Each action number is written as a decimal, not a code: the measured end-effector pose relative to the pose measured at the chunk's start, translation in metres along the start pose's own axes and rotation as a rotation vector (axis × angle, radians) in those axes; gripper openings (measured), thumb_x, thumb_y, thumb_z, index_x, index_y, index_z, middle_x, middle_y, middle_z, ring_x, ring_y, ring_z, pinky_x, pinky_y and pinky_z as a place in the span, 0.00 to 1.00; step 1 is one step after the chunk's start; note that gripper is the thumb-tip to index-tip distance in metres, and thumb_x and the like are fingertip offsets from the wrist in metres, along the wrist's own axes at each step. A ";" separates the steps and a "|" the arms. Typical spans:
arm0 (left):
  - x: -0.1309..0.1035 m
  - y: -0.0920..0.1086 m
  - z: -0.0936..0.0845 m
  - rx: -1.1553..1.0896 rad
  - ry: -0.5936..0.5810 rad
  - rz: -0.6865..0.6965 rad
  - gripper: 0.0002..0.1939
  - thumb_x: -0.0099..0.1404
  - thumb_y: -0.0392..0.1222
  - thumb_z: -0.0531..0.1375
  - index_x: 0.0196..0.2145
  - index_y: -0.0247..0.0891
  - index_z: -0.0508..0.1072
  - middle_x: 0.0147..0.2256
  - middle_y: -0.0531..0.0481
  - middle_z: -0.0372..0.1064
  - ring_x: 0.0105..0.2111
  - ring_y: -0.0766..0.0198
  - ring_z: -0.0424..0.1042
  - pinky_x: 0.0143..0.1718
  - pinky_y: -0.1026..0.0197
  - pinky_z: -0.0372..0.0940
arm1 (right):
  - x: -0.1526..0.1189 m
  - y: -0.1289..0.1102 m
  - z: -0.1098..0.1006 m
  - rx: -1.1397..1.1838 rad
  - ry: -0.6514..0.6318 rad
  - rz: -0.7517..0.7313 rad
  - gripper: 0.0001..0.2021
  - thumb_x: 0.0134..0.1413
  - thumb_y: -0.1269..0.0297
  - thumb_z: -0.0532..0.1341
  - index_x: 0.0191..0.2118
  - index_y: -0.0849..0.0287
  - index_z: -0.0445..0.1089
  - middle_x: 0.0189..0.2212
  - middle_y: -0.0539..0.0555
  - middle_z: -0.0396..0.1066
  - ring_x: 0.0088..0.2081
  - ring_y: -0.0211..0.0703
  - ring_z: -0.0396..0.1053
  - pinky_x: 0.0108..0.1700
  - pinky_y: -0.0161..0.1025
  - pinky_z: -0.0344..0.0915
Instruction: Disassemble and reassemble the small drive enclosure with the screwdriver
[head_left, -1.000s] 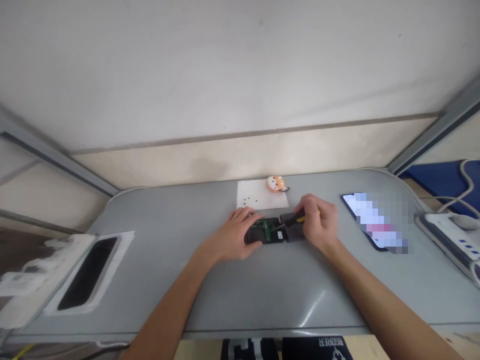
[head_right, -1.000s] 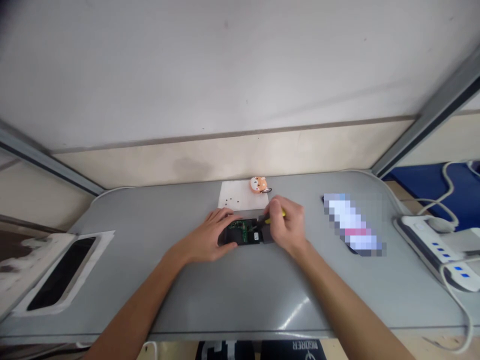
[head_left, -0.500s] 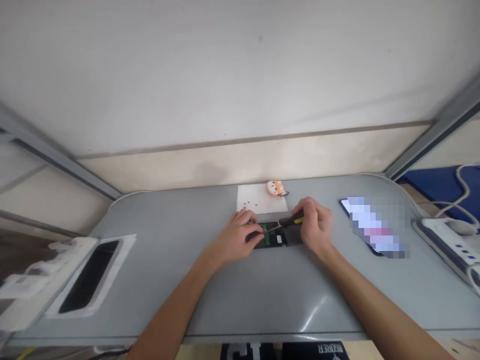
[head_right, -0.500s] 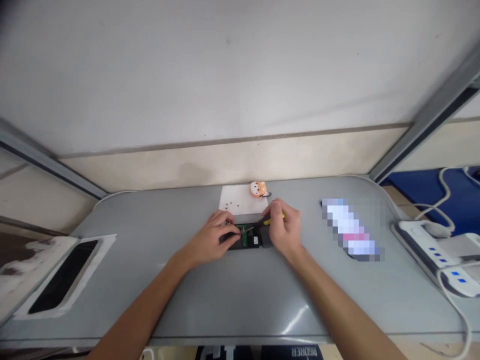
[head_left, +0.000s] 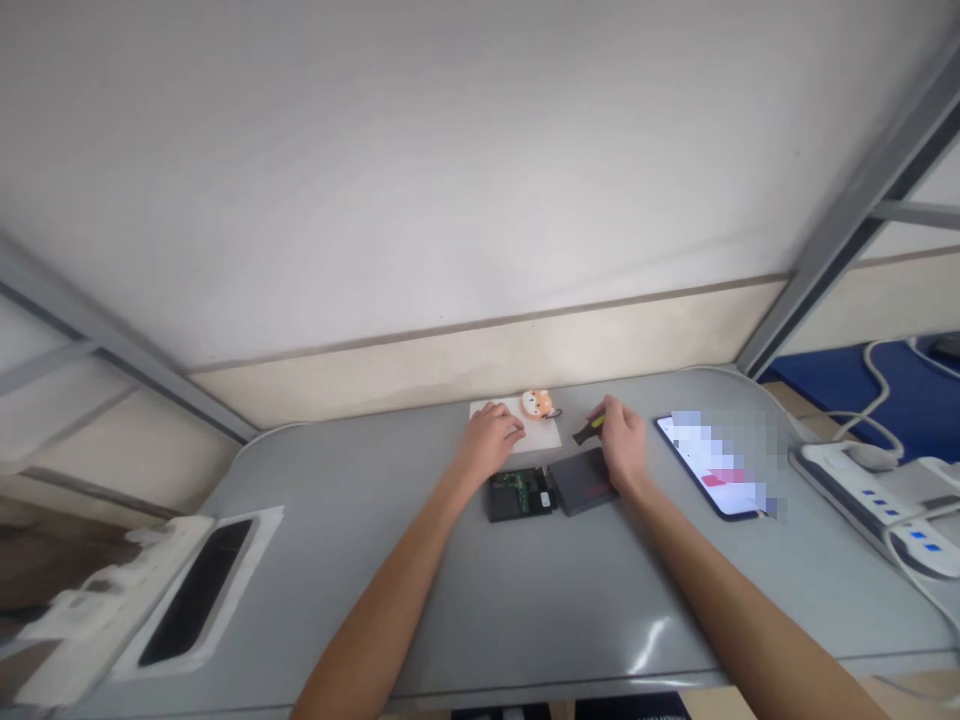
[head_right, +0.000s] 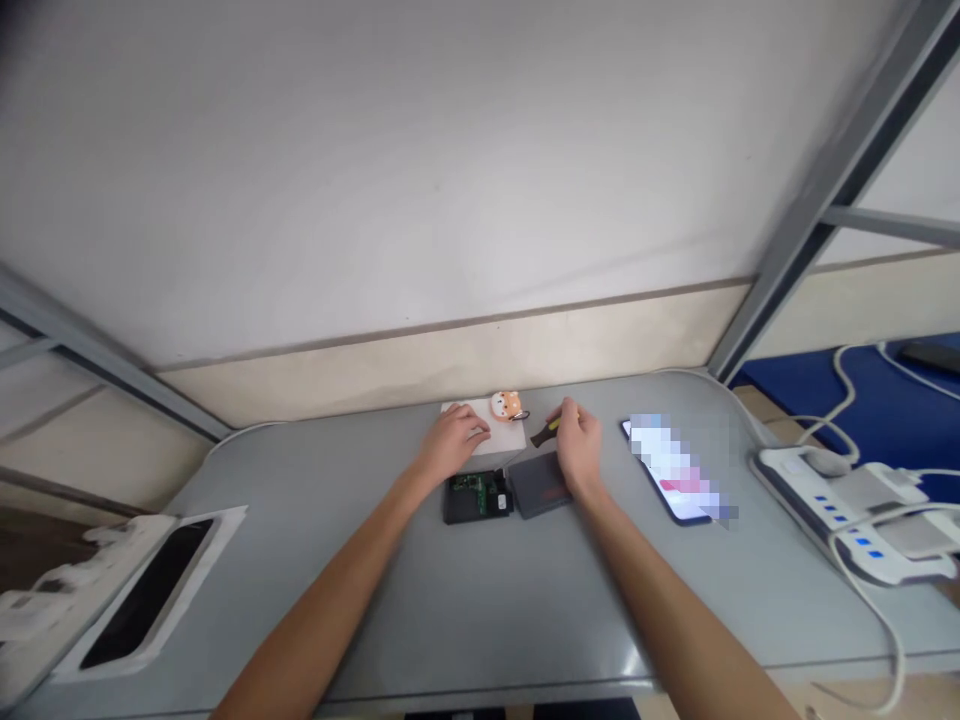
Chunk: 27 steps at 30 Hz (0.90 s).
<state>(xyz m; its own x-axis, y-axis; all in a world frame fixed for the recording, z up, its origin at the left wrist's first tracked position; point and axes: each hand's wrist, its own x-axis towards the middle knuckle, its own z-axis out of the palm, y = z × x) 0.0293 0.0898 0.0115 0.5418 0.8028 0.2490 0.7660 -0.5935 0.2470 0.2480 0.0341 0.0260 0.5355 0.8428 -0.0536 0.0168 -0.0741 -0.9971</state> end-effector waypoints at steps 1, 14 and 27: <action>0.004 -0.002 0.002 -0.002 -0.013 0.013 0.07 0.70 0.42 0.63 0.38 0.40 0.82 0.37 0.46 0.72 0.44 0.54 0.70 0.47 0.54 0.65 | 0.002 0.001 0.000 -0.004 -0.005 0.009 0.18 0.59 0.56 0.53 0.23 0.57 0.69 0.17 0.50 0.69 0.22 0.41 0.62 0.26 0.37 0.56; -0.056 -0.012 -0.028 -0.385 -0.087 -0.071 0.12 0.76 0.46 0.54 0.43 0.42 0.77 0.42 0.49 0.74 0.38 0.62 0.73 0.41 0.60 0.67 | -0.026 0.000 0.005 -0.058 -0.184 -0.339 0.20 0.68 0.52 0.51 0.28 0.57 0.68 0.25 0.51 0.71 0.29 0.41 0.66 0.33 0.37 0.60; -0.097 -0.011 -0.018 -0.336 -0.053 -0.022 0.12 0.76 0.43 0.53 0.48 0.44 0.77 0.47 0.49 0.78 0.48 0.58 0.74 0.55 0.51 0.65 | -0.052 0.009 0.015 -0.264 -0.332 -0.670 0.18 0.70 0.60 0.50 0.28 0.56 0.68 0.24 0.50 0.67 0.28 0.40 0.65 0.33 0.38 0.59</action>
<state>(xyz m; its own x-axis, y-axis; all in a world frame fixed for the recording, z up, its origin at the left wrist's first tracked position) -0.0382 0.0178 0.0014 0.5502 0.8124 0.1929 0.6261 -0.5543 0.5484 0.2075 -0.0023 0.0192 0.0612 0.8646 0.4987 0.4688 0.4162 -0.7791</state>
